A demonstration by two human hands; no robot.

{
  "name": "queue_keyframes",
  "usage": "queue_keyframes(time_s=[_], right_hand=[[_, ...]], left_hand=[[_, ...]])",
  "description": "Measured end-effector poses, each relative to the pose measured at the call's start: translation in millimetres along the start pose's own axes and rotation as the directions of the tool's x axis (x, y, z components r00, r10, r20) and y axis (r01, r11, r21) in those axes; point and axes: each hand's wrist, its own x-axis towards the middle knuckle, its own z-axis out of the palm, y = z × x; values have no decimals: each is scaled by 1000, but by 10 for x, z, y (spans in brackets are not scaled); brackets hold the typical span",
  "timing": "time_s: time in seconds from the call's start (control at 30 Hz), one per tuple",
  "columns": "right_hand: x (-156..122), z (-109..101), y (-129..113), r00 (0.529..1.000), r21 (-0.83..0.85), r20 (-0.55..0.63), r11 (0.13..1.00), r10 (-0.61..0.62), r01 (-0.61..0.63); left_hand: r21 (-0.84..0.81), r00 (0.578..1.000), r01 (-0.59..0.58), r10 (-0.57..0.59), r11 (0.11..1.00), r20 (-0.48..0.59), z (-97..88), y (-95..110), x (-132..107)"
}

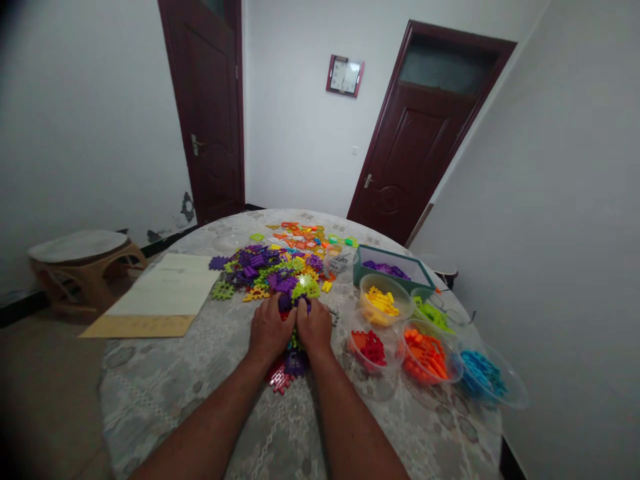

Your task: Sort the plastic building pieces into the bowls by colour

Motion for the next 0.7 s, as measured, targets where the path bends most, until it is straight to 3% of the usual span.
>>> queue_keyframes(time_s=[0.3,0.53,0.7], right_hand=[[-54,-50,-80,999,165,-20,986,25,-21],[-52,-73,-55,999,235,-35,972,4,4],[-47,-95,-25,998,284,-61,957,-33,49]], left_hand=[[-172,998,-57,61,983,17,-21,-5,68],[-236,993,-1,30,972,118,-102,64,71],[-279,978,-48,102,959,181,-153,90,70]])
